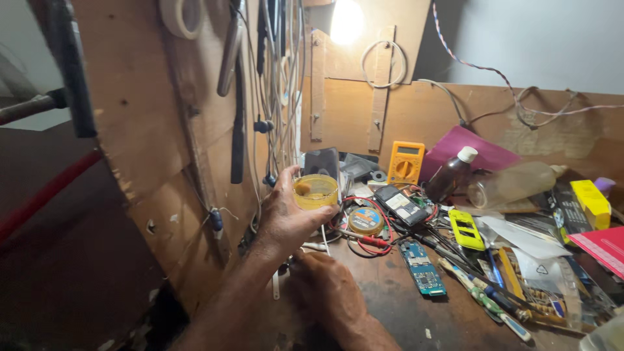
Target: The person handles a small blue circuit board on a cluttered workbench, repeatedly picking it up, turning it over, and inspecting it. They also handle a small yellow device and a roll of tape, moving items aside to access the board. The person uses a multimeter probe to touch points on the board and continues to manipulate the board and nearby components throughout the clip.
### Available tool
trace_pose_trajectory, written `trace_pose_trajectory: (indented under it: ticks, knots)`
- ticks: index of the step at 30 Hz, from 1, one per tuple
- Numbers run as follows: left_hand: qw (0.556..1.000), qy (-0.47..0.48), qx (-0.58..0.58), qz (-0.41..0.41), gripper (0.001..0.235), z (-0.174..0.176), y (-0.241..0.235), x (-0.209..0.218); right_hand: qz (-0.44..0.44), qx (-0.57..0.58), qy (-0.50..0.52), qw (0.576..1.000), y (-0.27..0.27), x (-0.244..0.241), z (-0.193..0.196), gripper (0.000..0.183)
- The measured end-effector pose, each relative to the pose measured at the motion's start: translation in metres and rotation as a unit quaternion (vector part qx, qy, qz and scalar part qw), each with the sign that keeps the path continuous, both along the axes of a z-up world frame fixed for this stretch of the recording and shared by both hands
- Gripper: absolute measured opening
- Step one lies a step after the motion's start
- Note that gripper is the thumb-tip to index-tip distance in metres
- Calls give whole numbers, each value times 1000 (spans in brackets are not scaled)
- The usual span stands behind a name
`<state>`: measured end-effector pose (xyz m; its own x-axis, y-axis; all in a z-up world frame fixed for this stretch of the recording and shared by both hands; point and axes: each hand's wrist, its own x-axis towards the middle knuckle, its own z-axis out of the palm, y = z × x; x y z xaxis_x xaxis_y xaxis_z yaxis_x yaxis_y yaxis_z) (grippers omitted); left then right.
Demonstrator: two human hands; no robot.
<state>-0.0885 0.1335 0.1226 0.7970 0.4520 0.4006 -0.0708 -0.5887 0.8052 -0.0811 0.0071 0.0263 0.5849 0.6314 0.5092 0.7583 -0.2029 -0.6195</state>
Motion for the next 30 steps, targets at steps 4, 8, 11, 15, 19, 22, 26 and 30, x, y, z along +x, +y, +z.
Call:
trace_pose_trajectory:
  ticks: [4, 8, 11, 15, 19, 22, 26, 30]
  knots:
    - [1000, -18, 11, -5, 103, -7, -1, 2, -25, 30, -212, 976, -5, 14, -9, 36]
    - [999, -38, -6, 1, 101, -11, 4, 4, -114, 87, -232, 962, -54, 53, -10, 30]
    - [1000, -5, 15, 23, 100, -15, 2, 6, -155, 30, -366, 917, -73, 104, -1, 27]
    - [1000, -6, -7, -12, 102, -22, -11, 15, -184, -39, -141, 972, -67, 137, 5, 39]
    - [1000, 7, 21, -20, 104, -33, -16, 23, -232, -222, -22, 947, -47, 139, 6, 52]
    - [999, 27, 40, -11, 106, -38, -15, 31, -247, -210, -67, 944, -37, 145, 7, 62]
    - [999, -10, 39, -20, 108, -47, -13, 31, -260, -222, -64, 937, -34, 153, 1, 66]
    - [999, 31, 43, -3, 108, -50, -11, 34, -270, -219, -67, 935, -38, 161, -1, 62]
